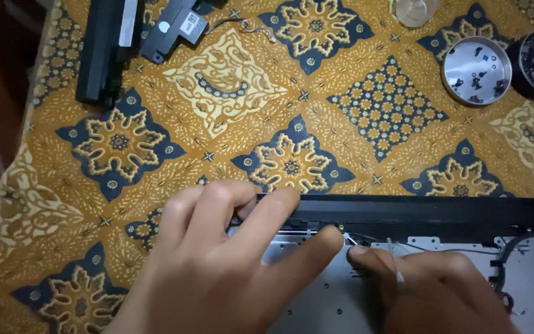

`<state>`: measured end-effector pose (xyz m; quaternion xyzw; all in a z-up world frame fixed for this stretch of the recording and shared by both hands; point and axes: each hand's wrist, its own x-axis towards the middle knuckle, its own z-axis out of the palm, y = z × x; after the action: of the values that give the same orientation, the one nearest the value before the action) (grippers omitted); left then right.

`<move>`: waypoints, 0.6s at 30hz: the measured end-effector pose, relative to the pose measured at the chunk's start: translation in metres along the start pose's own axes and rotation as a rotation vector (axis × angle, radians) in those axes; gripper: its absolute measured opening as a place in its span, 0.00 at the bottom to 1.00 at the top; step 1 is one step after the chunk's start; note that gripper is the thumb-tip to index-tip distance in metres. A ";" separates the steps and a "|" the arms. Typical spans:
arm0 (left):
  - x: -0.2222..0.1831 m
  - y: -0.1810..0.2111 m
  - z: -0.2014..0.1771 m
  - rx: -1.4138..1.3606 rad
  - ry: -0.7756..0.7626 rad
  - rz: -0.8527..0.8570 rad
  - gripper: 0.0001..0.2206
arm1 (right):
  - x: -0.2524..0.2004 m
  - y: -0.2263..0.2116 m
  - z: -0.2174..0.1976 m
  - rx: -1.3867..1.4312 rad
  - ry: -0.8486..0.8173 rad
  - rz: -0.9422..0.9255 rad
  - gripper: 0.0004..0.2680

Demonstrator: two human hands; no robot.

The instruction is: Routing internal wires and connecting ribbon cables during laptop repair

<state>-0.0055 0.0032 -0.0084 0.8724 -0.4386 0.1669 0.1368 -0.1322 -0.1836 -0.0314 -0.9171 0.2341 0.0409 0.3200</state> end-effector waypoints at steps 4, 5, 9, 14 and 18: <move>0.001 -0.001 -0.001 0.003 0.011 -0.012 0.04 | -0.005 -0.034 0.005 -0.061 0.270 -0.117 0.13; 0.001 -0.002 -0.001 0.004 0.012 -0.013 0.04 | -0.006 -0.040 0.003 -0.061 0.270 -0.119 0.13; -0.001 -0.001 0.000 -0.041 -0.014 -0.022 0.06 | -0.011 -0.042 -0.001 -0.044 0.241 -0.052 0.13; 0.002 0.000 -0.004 -0.077 -0.019 -0.041 0.06 | 0.007 0.069 0.043 0.005 0.353 0.068 0.10; 0.000 -0.002 -0.002 -0.031 0.029 0.005 0.04 | 0.071 0.095 -0.033 -0.159 -0.639 0.054 0.18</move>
<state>-0.0044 0.0053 -0.0067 0.8665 -0.4414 0.1731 0.1561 -0.1154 -0.2972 -0.0755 -0.8735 0.1424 0.3530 0.3033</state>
